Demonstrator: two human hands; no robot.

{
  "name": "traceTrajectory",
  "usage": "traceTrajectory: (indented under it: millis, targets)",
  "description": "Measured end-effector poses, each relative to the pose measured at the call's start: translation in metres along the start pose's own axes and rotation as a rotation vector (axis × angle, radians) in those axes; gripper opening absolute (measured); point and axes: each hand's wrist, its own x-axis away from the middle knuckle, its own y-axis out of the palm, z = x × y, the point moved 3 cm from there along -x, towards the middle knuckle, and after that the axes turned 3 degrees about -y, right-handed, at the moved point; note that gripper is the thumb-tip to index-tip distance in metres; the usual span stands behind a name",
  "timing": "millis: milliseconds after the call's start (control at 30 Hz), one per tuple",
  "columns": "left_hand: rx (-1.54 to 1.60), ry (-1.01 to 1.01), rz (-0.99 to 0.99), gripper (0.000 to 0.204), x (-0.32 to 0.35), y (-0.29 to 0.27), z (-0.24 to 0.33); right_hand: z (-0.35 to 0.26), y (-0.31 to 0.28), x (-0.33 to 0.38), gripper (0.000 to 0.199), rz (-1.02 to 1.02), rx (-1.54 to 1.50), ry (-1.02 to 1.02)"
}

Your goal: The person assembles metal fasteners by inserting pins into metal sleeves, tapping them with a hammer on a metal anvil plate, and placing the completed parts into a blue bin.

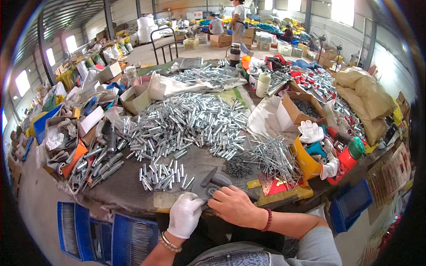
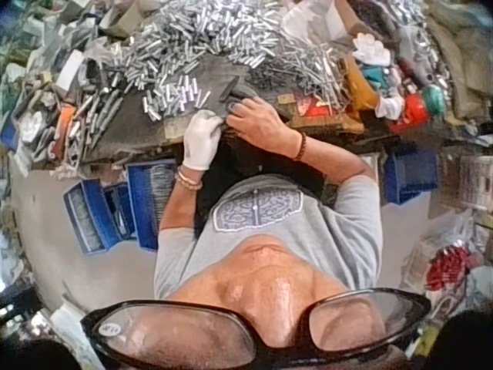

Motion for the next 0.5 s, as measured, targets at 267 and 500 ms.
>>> traceTrajectory:
  millis: [267, 500]
  targets:
    - [-0.009, 0.007, -0.021, 0.011, -0.003, 0.01, -0.012, 0.016, 0.002, 0.01, 0.011, -0.001, 0.062, 0.121]
    - [0.065, -0.072, -0.033, 0.014, -0.016, 0.005, -0.008, 0.047, -0.026, 0.027, 0.048, -0.059, 0.02, 0.406]
